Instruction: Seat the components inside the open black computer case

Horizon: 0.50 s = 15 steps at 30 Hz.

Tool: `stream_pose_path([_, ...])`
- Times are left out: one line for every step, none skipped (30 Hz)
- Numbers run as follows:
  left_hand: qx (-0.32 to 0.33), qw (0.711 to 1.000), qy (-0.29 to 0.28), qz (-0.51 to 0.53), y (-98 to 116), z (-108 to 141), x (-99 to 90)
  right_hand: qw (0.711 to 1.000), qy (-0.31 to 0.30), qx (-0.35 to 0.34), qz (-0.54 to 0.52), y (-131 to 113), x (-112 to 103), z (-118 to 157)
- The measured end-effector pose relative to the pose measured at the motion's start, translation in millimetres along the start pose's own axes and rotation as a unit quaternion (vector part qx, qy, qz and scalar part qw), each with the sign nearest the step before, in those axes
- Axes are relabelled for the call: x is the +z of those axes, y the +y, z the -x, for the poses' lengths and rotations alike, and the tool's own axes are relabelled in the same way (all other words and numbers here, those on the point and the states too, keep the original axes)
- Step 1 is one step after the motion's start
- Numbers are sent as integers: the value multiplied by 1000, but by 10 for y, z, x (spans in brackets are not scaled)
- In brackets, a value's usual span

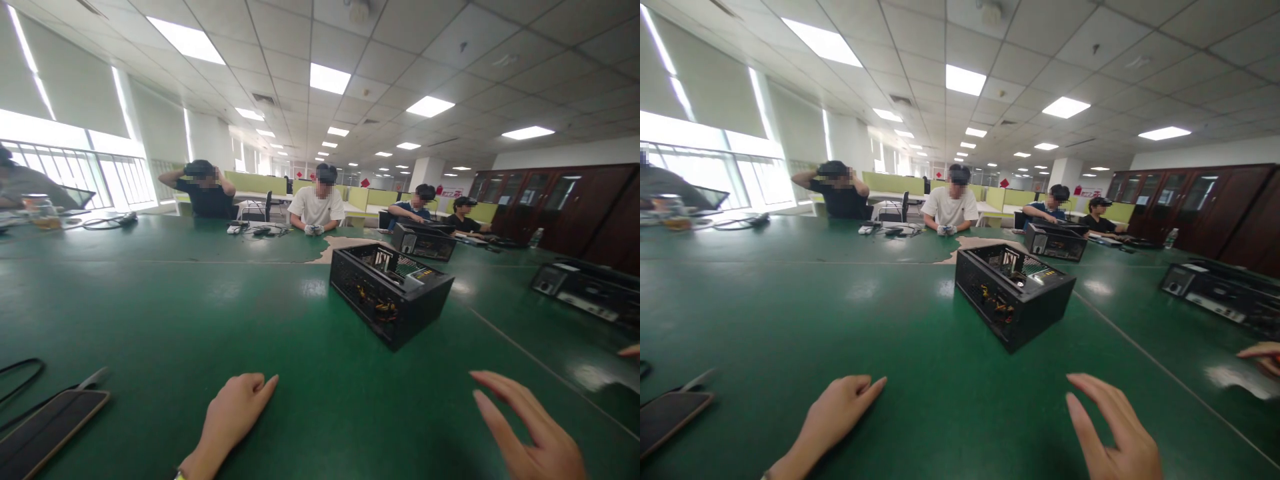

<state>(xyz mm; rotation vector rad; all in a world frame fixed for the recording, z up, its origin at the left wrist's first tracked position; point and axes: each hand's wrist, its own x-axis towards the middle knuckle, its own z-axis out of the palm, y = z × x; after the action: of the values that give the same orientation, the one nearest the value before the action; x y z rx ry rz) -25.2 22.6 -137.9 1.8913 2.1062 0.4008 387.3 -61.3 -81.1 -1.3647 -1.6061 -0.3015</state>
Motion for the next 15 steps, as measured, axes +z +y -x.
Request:
stream_pose_path([-4, 1000, 6, -5, -7, 4, 1, 1000, -12, -10, 2, 18, 113, -189])
stream_pose_path([-7, 1000, 11, -8, -11, 9, 3, 1000, -25, -19, -4, 18, 247, -383])
stream_pose_path([-9, 1000, 15, -11, -13, 14, 7, 999, -39, -23, -11, 2, 398, -578])
stream_pose_path([-9, 1000, 18, -13, -11, 21, 12, 998, -64, -26, -5, -26, 562, -776])
stream_pose_path([-8, 1000, 19, -13, -6, 26, 17, 994, -102, -27, 16, -64, 736, -972])
stream_pose_path([-7, 1000, 20, -14, 2, 31, 22, 988, -145, -21, 48, -109, 915, -1165])
stream_pose_path([-7, 1000, 21, -16, 10, 33, 27, 978, -188, -12, 86, -159, 1098, -1351])
stream_pose_path([-8, 1000, 20, -17, 19, 34, 30, 966, -226, 0, 123, -215, 1280, -1524])
stream_pose_path([-10, 1000, 19, -17, 26, 34, 32, 954, -258, 12, 152, -273, 1459, -1680])
stream_pose_path([-11, 1000, 17, -16, 32, 33, 31, 943, -284, 23, 171, -334, 1633, -1814])
stream_pose_path([-12, 1000, 16, -15, 35, 31, 27, 934, -305, 35, 185, -395, 1798, -1920])
stream_pose_path([-13, 1000, 16, -14, 36, 31, 21, 923, -324, 50, 204, -453, 1949, -1996])
stream_pose_path([-12, 1000, 16, -12, 36, 32, 13, 913, -335, 64, 224, -505, 2081, -2042])
stream_pose_path([-11, 1000, 17, -9, 36, 36, 4, 906, -338, 74, 244, -549, 2187, -2061])
stream_pose_path([-10, 1000, 19, -6, 38, 43, -5, 902, -334, 78, 262, -582, 2264, -2056])
